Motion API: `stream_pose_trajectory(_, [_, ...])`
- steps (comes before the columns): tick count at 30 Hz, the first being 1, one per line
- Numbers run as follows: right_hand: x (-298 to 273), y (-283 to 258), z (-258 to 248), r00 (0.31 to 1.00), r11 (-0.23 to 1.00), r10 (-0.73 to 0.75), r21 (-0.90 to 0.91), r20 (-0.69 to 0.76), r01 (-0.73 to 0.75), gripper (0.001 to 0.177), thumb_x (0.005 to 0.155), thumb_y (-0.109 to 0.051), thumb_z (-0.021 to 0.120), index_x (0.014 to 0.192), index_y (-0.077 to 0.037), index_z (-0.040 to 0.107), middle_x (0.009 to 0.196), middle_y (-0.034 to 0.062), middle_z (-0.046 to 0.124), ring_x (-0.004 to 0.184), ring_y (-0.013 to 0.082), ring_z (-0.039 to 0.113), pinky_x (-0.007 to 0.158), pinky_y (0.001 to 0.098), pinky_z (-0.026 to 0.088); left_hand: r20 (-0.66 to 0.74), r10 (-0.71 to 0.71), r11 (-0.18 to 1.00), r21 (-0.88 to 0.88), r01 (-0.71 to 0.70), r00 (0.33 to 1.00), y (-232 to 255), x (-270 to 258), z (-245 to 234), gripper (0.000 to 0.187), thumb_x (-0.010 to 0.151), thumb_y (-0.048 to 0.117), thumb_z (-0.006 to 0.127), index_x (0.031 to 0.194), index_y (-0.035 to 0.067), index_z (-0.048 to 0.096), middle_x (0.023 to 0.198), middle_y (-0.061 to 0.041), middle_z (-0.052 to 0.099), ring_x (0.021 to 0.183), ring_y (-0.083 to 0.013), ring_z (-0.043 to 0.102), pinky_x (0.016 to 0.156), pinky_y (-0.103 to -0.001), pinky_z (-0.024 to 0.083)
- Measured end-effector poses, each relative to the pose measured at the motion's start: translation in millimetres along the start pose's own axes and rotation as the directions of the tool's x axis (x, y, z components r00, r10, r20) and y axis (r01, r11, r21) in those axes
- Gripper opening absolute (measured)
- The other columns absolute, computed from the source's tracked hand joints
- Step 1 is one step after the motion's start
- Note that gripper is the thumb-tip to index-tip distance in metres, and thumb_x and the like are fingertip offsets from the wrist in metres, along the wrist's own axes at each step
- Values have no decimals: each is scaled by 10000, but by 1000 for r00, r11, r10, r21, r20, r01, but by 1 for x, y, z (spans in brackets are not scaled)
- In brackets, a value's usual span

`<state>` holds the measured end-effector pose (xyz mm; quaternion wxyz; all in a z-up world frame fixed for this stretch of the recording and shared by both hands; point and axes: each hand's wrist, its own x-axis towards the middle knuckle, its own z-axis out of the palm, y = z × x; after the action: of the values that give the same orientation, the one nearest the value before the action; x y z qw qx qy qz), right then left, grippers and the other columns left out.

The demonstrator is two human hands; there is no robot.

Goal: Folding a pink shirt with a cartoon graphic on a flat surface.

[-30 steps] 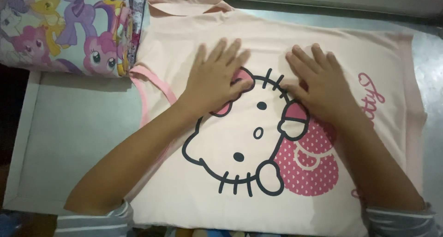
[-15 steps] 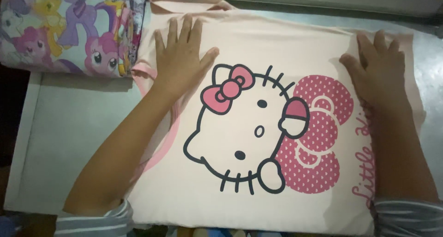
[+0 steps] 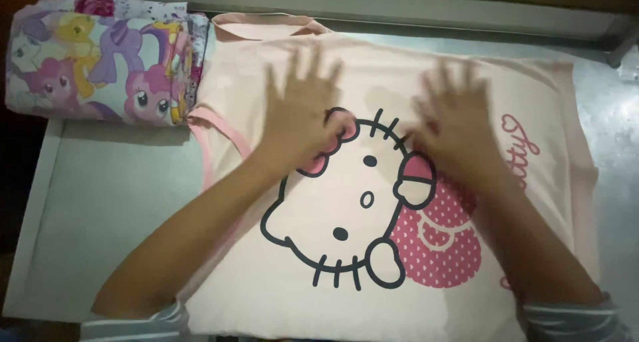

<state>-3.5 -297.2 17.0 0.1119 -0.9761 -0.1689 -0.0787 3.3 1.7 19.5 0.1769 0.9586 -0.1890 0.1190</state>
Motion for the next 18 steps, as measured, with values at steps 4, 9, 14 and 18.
stream_pose_trajectory(4, [-2,-19,11,972,987,-159,58,171,151,831,966,-659,451,1612,-144,360,1689,148,220,1565,387,115,1245,581,62,117,124,992,-12,-123,985,3,-13,20,736,995,594,541,1596,190,403,1674,-165,276,1556,-398,218,1203,-697,93])
stream_pose_trajectory(9, [1,-20,-3,980,987,-158,1,121,159,754,988,-658,418,1562,-169,444,1670,126,328,1540,447,237,1236,583,159,155,123,992,14,-127,980,1,-9,16,736,960,609,517,1575,228,382,1663,-129,277,1532,-364,233,1189,-684,117])
stream_pose_trajectory(14, [5,0,2,991,991,-85,-91,99,95,781,988,-659,427,1577,-146,421,1667,167,313,1497,509,228,1172,660,155,223,53,998,25,-60,973,1,-2,6,774,952,688,472,1594,274,347,1683,-124,234,1552,-348,186,1182,-701,25])
stream_pose_trajectory(18, [1,37,-7,988,989,87,-133,124,-71,828,993,-655,441,1599,-96,365,1674,209,267,1468,560,188,1140,693,140,225,-8,999,52,-4,974,-13,-2,-6,865,901,786,440,1597,285,327,1684,-138,195,1544,-369,132,1159,-694,-44])
